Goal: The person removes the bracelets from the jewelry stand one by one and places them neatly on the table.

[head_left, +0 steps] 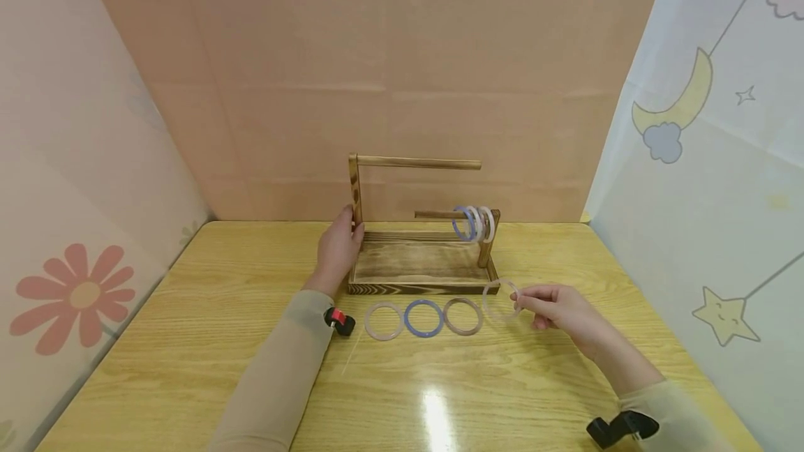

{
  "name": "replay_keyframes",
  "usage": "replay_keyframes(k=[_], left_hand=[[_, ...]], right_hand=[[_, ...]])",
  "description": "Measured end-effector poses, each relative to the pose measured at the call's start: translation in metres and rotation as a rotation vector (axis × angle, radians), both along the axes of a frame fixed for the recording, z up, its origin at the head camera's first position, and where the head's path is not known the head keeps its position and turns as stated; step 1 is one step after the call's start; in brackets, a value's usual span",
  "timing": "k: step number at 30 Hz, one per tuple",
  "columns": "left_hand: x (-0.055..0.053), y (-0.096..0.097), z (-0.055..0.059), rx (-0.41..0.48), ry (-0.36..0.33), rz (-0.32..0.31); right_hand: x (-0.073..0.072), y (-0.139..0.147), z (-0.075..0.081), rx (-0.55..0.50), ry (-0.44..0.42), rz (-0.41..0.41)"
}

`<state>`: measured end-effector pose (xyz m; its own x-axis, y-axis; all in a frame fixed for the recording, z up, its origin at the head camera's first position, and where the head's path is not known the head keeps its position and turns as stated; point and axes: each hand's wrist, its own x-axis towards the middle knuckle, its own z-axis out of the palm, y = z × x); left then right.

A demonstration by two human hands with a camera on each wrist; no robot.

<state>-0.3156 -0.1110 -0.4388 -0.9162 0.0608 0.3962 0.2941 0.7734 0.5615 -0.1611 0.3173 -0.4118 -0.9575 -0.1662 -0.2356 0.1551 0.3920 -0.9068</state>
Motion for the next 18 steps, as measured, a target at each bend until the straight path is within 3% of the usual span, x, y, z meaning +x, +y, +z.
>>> replay_keyframes(k=[18], left_hand=[[0.000, 0.000, 0.001, 0.002, -0.015, 0.001]], right_hand=[[0.000, 0.006, -0.016, -0.013, -0.027, 0.051]])
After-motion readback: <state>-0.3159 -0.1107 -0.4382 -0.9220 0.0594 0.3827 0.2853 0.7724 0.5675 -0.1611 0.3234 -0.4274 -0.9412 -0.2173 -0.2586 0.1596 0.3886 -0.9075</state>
